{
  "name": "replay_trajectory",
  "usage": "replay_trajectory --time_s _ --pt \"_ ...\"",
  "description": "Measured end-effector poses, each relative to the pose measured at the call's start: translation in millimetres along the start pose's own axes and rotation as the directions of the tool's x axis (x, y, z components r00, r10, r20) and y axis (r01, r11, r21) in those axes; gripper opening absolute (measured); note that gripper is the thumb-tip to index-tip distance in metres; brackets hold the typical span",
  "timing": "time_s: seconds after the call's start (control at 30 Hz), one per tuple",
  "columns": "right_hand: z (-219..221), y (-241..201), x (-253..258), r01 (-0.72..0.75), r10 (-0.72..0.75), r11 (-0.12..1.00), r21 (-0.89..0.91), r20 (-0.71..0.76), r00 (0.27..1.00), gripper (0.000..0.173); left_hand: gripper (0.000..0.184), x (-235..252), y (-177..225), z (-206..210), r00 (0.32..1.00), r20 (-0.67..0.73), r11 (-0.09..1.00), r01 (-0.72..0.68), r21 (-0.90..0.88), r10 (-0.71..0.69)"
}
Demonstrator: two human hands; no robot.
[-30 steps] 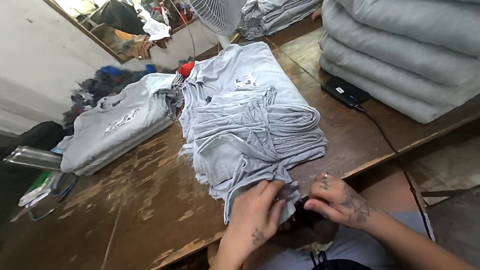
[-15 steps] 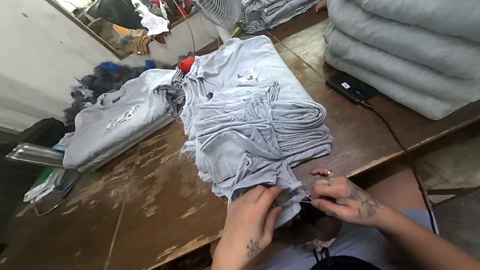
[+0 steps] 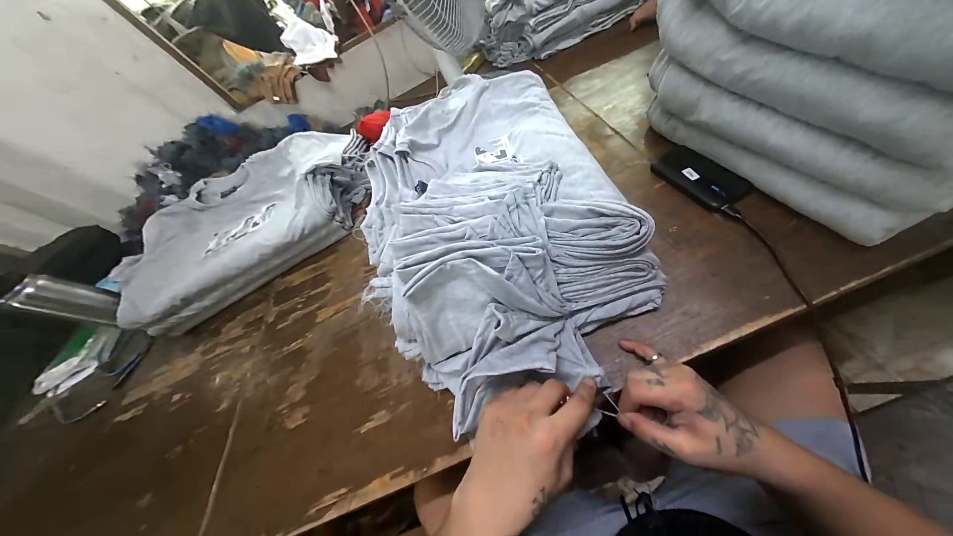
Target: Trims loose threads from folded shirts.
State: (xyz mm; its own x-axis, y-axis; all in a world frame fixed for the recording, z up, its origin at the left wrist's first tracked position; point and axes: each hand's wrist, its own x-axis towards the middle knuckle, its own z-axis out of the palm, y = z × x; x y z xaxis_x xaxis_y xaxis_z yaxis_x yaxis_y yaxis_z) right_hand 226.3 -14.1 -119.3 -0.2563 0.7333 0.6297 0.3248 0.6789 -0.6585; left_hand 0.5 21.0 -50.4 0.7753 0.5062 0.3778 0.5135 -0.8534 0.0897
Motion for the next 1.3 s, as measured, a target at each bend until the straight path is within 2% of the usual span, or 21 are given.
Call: replay_trajectory --time_s 0.37,0.43,0.5,0.57,0.77,0.93,1.0,1.17,1.3 --pt "1.9 -2.3 -5.0 0.011 -0.012 1.0 0.026 0.018 1.0 0.022 0.031 -5.2 -5.6 2.9 0.999 -0.051 1.0 0.001 -0.019 -0.002" --pt "1.6 -2.0 -7.1 0.015 -0.016 0.999 0.043 0.029 0.999 0.022 0.028 -8.3 -10.9 -1.9 0.994 -0.084 0.993 0.066 -0.101 -0.075" --pt "0.2 -1.9 -8.5 0.014 -0.016 0.998 0.066 0.025 1.0 0.022 0.032 -17.5 -16.4 -4.8 0.982 -0.111 0.962 0.123 -0.243 -0.154" --pt "-1.4 -1.9 -8.0 0.005 -0.006 0.996 0.09 0.015 1.0 0.021 0.034 -31.3 -20.5 -5.9 0.976 -0.11 0.941 0.144 -0.305 -0.186" --pt "0.8 -5.5 -7.5 0.019 -0.021 0.985 0.172 0.009 1.0 0.023 0.027 -48.9 -4.0 -15.4 0.988 0.011 0.985 0.157 -0.071 -0.156" --pt "8.5 -14.9 -5.0 0.104 -0.108 0.959 0.265 0.001 0.994 0.027 0.02 -43.9 -10.4 -5.6 0.958 0.019 0.95 0.28 0.136 -0.285" --pt "4.6 -19.7 -5.4 0.118 -0.125 0.958 0.261 0.009 0.992 0.027 0.022 -49.5 -14.4 -10.7 0.953 0.021 0.948 0.299 0.113 -0.303" --pt "-4.5 -26.0 -10.4 0.124 -0.14 0.953 0.275 0.04 0.989 0.028 0.029 -56.1 -11.7 -16.7 0.974 0.022 0.974 0.224 0.024 -0.225" --pt "-1.0 -27.1 -8.4 0.14 -0.156 0.948 0.285 0.034 0.987 0.029 0.025 -51.3 -14.2 -9.6 0.974 0.003 0.971 0.228 0.078 -0.229"
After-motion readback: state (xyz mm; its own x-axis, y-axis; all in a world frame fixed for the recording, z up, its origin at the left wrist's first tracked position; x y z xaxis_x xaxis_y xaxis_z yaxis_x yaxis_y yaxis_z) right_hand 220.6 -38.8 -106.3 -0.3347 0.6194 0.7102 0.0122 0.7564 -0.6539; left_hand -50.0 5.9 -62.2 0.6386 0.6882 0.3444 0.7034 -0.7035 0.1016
